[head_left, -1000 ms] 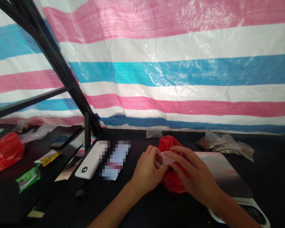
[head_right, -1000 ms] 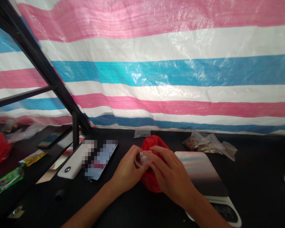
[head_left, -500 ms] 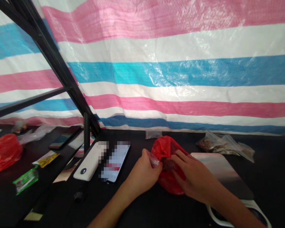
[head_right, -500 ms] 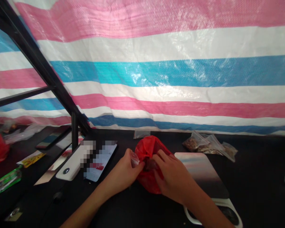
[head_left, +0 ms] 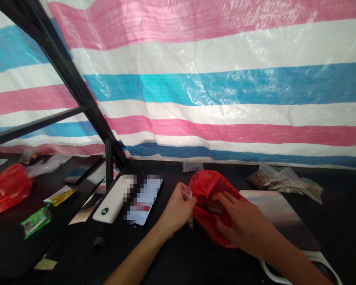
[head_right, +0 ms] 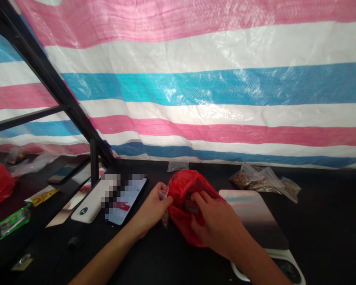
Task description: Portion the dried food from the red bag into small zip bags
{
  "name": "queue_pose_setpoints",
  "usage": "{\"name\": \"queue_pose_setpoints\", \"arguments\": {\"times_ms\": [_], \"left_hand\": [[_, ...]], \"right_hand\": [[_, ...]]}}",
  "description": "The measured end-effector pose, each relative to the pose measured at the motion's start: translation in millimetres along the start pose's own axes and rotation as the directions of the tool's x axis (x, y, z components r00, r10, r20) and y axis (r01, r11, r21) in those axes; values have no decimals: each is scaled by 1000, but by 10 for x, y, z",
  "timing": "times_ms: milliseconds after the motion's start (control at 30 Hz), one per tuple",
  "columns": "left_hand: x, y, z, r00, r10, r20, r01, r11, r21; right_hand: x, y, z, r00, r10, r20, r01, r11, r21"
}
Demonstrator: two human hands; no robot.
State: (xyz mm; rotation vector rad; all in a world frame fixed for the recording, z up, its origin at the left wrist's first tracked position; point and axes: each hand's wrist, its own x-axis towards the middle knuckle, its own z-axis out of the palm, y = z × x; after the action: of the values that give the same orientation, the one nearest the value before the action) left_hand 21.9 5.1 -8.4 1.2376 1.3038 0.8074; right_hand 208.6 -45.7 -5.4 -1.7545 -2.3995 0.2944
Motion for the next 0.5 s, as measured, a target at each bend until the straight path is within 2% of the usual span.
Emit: {"name": "queue_pose_setpoints", "arguments": {"times_ms": [200,333,433,500], "left_hand": [[-21,-44,26,995,-36,88,44,994,-97],[19,-93,38,986,12,166,31,966,-256],[68,-117,28,992,44,119,-19,979,-205],[98,-126,11,989,146,33,-142,985,-99]], "right_hand": [[38,-11,101,990,-24,-138,23,1000,-10],[62,6,151,987,13,-159,8,991,132],[76,39,154,983,98,-156,-52,960,276],[80,62,147,973,155,-170,-84,927,367]]}}
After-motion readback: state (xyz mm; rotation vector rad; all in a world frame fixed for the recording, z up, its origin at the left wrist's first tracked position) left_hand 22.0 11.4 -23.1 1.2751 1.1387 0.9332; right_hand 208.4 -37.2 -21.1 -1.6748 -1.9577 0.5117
